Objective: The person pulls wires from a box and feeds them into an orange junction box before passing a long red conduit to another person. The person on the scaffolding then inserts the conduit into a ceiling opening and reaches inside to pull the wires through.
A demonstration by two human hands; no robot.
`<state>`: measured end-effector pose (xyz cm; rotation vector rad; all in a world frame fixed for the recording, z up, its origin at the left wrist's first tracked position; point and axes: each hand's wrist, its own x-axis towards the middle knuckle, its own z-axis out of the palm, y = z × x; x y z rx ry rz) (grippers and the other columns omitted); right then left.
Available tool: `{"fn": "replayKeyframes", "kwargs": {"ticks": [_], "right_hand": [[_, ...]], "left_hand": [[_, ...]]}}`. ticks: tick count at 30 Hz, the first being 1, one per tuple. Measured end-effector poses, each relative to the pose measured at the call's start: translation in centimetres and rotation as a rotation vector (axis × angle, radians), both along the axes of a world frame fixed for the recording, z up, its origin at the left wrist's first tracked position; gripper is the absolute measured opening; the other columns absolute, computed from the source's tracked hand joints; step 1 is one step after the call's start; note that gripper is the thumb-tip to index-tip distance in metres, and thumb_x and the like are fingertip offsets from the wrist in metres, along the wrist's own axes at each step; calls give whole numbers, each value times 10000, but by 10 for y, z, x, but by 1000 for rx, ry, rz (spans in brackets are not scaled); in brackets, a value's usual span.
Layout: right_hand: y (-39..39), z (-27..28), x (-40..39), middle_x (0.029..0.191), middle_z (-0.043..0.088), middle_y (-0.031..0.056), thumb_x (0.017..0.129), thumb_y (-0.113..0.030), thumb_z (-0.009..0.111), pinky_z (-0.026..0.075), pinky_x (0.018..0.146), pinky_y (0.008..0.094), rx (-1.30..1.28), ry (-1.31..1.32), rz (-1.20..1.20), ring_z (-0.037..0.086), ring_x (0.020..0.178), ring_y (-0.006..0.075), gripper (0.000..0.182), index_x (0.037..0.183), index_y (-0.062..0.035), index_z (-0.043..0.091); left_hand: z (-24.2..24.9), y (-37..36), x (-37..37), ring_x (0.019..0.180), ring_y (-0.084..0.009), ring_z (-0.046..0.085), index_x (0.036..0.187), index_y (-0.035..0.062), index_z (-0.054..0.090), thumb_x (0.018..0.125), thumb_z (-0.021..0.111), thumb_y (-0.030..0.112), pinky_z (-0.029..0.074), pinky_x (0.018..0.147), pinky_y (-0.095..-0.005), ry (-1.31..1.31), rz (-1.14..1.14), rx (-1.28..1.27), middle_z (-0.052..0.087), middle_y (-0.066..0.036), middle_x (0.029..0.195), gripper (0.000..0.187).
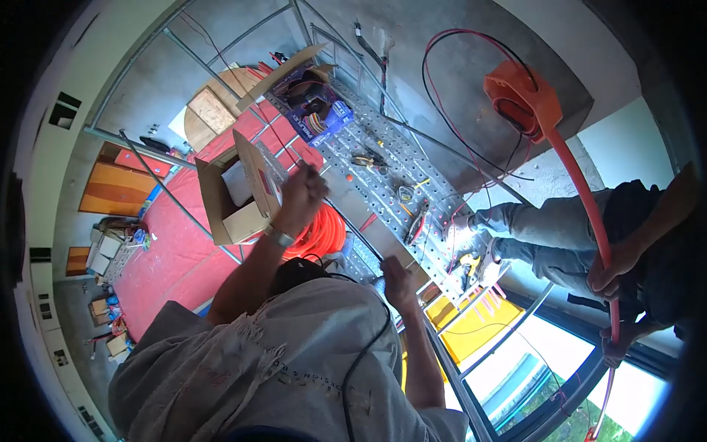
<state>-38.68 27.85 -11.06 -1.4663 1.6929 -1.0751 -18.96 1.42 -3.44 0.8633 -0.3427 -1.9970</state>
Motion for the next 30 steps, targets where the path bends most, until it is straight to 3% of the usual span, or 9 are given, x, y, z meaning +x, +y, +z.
{"fn": "replayKeyframes", "kwargs": {"ticks": [4,8,13,16,18,20,22,26,30], "right_hand": [[84,-54,-40,827,656,170,1029,-65,545,517,641,439,-140,317,-13,671,735,395,59,1025,-62,604],[147,-69,-56,725,576,133,1040,-58,519,455,561,401,214,14,-249,578,605,281,92,995,-70,598],[204,-130,-82,761,616,152,1064,-182,521,464,569,434,239,12,-301,601,618,328,148,1026,-80,621],[214,-163,-94,910,680,184,1043,-192,563,510,660,472,533,-95,-217,678,771,364,173,1123,-65,649],[196,-159,-96,1150,688,227,1044,-234,586,535,869,484,573,389,-133,681,1076,379,281,1244,-47,650],[125,-137,-87,1196,684,219,1014,-171,654,515,958,459,185,217,-249,661,1132,375,294,1262,-14,666],[42,-43,-66,1443,584,208,988,-312,733,410,1164,443,215,-85,-112,529,1384,371,578,1485,-83,549],[-39,133,-48,1571,432,222,1009,-335,695,378,1188,477,99,382,385,392,1473,385,823,1659,-109,243],[-83,143,-31,1494,505,287,1082,-363,568,428,1144,473,-54,6,55,501,1391,436,682,1632,-70,291]], "left_hand": [[29,-84,66,508,-75,295,896,153,541,1124,464,446,280,472,-264,-199,140,-125,308,72,630,379],[43,-109,90,518,-69,312,920,132,550,1121,479,426,285,468,-256,-333,154,-274,331,75,632,364],[50,-101,70,508,-53,308,889,149,537,1109,489,469,257,451,-246,-353,194,-348,318,93,625,392],[52,-64,41,497,-46,295,851,177,523,1102,504,480,238,450,-242,-374,68,-361,324,96,624,394],[48,-29,15,491,-42,290,814,195,500,1095,518,490,226,451,-242,-334,45,-330,330,93,623,408],[37,8,-4,491,-38,293,822,196,483,1098,517,485,220,452,-239,-265,-32,-351,334,90,626,401],[36,39,-25,487,-37,291,840,185,466,1109,498,476,227,450,-237,-322,-69,-374,335,84,632,397],[26,75,-45,492,-27,305,862,162,453,1127,474,432,273,448,-234,-400,-167,-520,356,86,635,379],[33,84,-53,510,-31,310,868,139,443,1138,443,427,280,463,-245,-407,-235,-576,354,76,642,394]]}}
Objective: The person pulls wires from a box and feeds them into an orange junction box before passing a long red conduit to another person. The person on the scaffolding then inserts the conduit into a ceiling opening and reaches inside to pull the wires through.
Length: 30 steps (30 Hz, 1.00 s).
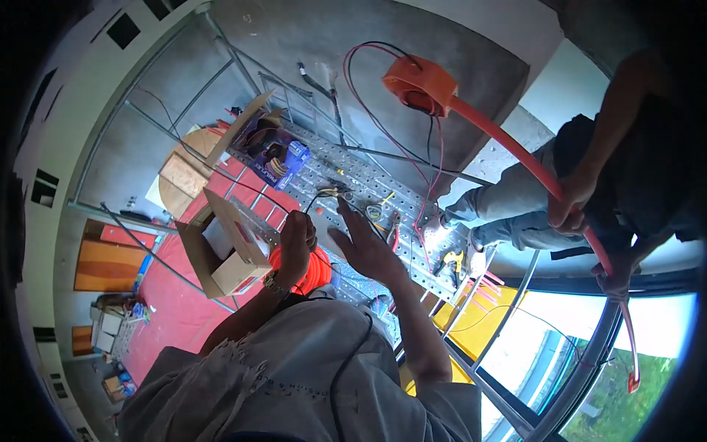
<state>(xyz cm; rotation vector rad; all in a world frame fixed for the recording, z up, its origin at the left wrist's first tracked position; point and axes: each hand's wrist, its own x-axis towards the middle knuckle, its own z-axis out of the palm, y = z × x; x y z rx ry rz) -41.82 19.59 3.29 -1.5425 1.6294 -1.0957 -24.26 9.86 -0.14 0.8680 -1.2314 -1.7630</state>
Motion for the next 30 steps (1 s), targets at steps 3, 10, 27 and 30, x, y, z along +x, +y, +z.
{"fn": "replayKeyframes", "kwargs": {"ticks": [3,10,27,30], "right_hand": [[-33,0,18,1349,643,243,1122,-341,491,511,1045,435,-300,-30,-206,637,1258,376,518,1527,-21,456],[-47,64,14,788,602,56,1147,-335,425,456,633,300,-297,-977,-350,586,697,128,446,1393,15,551],[23,93,-33,621,478,69,1102,-179,463,399,554,352,-304,-68,-419,476,535,175,281,1283,-40,628],[12,91,-45,653,477,58,1108,-166,452,409,581,333,-342,-145,-425,477,584,144,288,1295,-38,629]], "left_hand": [[5,7,-10,540,-34,326,879,124,460,1141,432,415,277,483,-250,-87,-60,-85,360,67,658,393],[28,5,-43,617,-103,513,1056,43,542,1140,426,403,428,589,-285,-56,-167,-179,548,-15,765,387],[149,-143,-161,474,-1,291,1439,46,541,1101,553,298,250,410,-204,150,-318,-374,683,-116,1252,422],[160,-149,-179,466,-2,274,1455,42,527,1104,548,325,243,410,-204,215,-439,-381,668,-136,1325,451]]}}
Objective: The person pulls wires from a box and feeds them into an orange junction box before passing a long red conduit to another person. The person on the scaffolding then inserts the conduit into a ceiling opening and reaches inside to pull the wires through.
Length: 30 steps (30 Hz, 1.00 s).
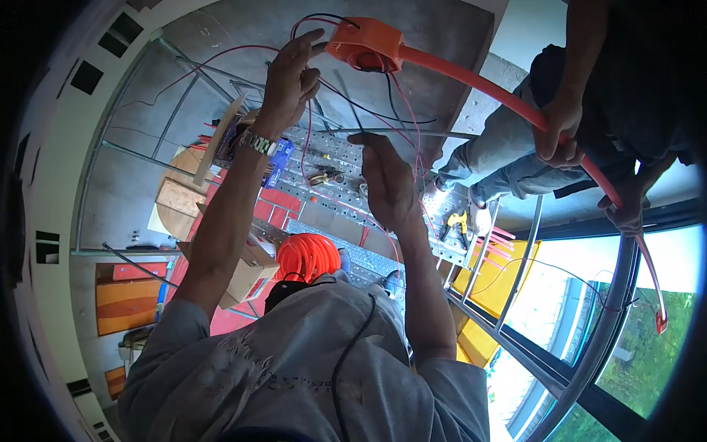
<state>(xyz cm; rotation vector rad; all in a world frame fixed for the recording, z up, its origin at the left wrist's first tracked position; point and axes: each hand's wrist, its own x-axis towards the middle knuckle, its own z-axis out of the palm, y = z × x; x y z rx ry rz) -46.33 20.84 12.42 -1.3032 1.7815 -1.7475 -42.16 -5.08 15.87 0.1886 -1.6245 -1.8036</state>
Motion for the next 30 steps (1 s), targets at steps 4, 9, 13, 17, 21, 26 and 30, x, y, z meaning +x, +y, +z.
{"fn": "replayKeyframes", "kwargs": {"ticks": [4,9,13,17,21,26,30], "right_hand": [[-17,3,-11,669,455,17,1110,-191,451,381,585,307,-99,-55,-49,435,614,98,301,1258,-33,661],[-26,4,-19,670,449,-3,1106,-205,454,367,582,287,-87,-130,-91,424,612,82,307,1227,-33,677],[-44,-1,-31,670,443,-14,1105,-213,456,371,581,277,-90,-136,-10,423,607,78,307,1203,-39,691],[-64,13,-44,680,467,-9,1104,-212,456,381,582,284,-41,-137,53,439,610,85,309,1177,-41,703],[-74,19,-52,724,542,43,1091,-176,501,431,614,321,-86,14,-15,506,653,120,260,1171,-30,700],[-81,18,-43,890,686,205,1067,-121,546,531,727,420,-161,301,-220,712,818,313,214,1187,-10,684],[-72,20,-15,1163,670,273,1022,-87,604,544,795,497,-143,412,-349,709,978,436,272,1285,-23,630]], "left_hand": [[4,0,-10,456,-13,268,1439,33,549,1103,551,360,240,420,-209,18,-82,28,682,-102,1309,469],[0,-3,-10,455,-22,271,1387,36,607,1105,549,358,253,436,-223,21,-86,35,706,-38,1248,433],[-2,-2,-8,460,-15,280,1319,48,656,1071,623,350,228,418,-217,44,-106,76,695,-61,1157,392],[3,-6,-9,477,-23,318,1290,70,664,1083,607,297,262,453,-223,18,-128,215,716,-1,1070,313],[1,-15,-14,470,-24,323,1108,79,669,1055,659,217,267,448,-227,50,-21,286,720,-14,974,149],[-9,-11,16,466,-10,344,966,73,622,1027,693,144,278,426,-224,28,110,164,708,-92,860,117],[-21,-2,47,461,5,357,938,62,626,1021,698,127,255,402,-205,34,239,185,707,-104,824,127]]}}
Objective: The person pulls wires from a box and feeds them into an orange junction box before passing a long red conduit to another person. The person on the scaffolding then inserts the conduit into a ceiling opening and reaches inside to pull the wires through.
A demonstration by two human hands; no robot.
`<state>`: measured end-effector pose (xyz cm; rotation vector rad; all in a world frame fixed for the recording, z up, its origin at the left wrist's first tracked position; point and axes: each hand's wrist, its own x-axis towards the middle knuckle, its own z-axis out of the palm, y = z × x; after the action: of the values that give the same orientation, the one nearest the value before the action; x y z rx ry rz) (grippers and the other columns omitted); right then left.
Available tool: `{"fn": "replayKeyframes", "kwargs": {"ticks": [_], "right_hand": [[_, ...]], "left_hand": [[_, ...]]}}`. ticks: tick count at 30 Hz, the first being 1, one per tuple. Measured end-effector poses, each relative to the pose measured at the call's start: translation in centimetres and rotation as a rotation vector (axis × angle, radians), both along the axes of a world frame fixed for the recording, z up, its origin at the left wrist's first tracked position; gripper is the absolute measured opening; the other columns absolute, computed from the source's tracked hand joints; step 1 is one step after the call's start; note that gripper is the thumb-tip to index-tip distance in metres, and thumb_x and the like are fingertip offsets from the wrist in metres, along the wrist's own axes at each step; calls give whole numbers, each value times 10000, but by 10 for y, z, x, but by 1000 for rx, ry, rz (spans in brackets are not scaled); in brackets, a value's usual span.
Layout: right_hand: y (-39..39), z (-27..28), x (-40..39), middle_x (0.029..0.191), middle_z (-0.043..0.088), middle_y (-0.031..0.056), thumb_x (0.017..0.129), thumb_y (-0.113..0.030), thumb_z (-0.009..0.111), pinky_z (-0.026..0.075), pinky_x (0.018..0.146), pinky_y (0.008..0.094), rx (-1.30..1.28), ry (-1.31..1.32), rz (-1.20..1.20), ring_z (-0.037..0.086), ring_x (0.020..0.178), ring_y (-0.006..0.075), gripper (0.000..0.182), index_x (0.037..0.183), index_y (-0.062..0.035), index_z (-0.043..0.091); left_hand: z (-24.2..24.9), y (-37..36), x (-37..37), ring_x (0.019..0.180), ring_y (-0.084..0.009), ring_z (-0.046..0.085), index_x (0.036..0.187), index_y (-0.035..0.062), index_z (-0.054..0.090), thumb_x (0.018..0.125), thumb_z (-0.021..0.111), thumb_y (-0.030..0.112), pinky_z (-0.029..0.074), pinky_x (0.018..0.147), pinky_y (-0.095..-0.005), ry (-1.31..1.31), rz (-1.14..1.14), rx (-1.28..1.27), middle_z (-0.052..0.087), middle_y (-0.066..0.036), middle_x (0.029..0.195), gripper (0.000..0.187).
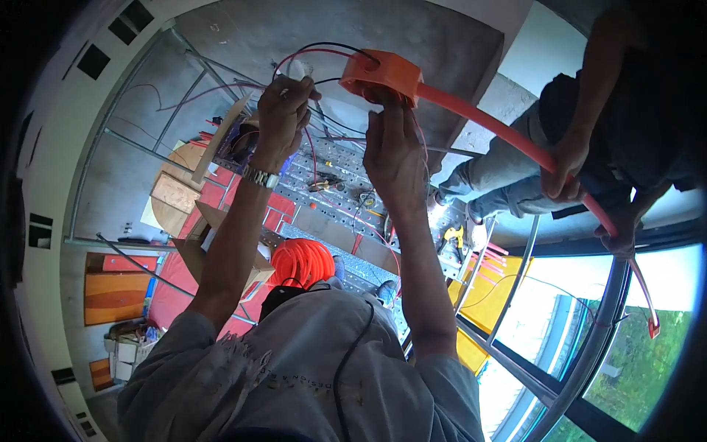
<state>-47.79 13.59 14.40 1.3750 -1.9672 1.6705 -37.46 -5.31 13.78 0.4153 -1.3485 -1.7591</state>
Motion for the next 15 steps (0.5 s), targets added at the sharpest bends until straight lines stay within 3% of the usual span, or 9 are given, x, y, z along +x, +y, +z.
{"fn": "replayKeyframes", "kwargs": {"ticks": [2,4,5,7,8,10,11,15], "right_hand": [[9,3,10,1221,656,255,1004,-75,626,549,798,501,2,28,-70,708,1005,420,322,1323,-36,608],[24,14,9,1277,630,211,974,-101,686,527,931,534,-165,408,-272,677,1137,344,427,1384,-65,574],[28,29,10,1277,630,211,974,-101,686,527,931,534,-164,408,-263,677,1137,344,427,1384,-65,574],[36,66,11,1117,682,179,1015,-202,668,509,944,503,-64,652,-620,654,1100,341,303,1281,-58,658],[36,65,4,1117,682,179,1015,-202,668,509,944,503,-65,656,-622,654,1100,341,303,1281,-58,658],[38,54,-25,1163,666,110,993,-276,697,321,1108,685,267,534,-490,631,1183,254,324,1284,-139,663],[43,43,-42,1080,674,65,1022,-303,652,330,1088,697,405,592,-427,647,1119,243,231,1197,-154,681],[46,38,-40,916,634,43,1037,-296,627,344,1057,657,414,675,-301,660,951,225,169,1119,-160,685]], "left_hand": [[-11,-6,17,452,6,355,925,63,627,1013,713,139,248,394,-204,10,61,16,705,-93,809,145],[-24,-15,41,445,6,351,921,62,630,1010,721,155,238,389,-204,-60,131,34,703,-84,798,158],[-32,-21,55,427,-1,378,891,54,640,990,753,199,265,379,-209,-45,140,41,722,-98,780,209],[-40,-23,83,427,-1,379,875,57,642,988,754,196,266,379,-208,-49,120,38,716,-92,771,211],[-42,-21,96,428,-1,381,859,61,645,986,755,192,268,379,-207,-54,94,32,710,-86,762,213],[-37,-11,120,439,0,388,848,64,642,990,751,194,276,390,-208,-93,90,-3,696,-71,746,221],[-35,-9,128,450,1,396,836,68,640,993,747,196,284,400,-209,-136,90,-36,683,-57,730,229],[-41,-15,153,504,-4,427,821,76,627,1005,732,207,308,441,-211,-251,179,-191,630,-6,702,249]]}}
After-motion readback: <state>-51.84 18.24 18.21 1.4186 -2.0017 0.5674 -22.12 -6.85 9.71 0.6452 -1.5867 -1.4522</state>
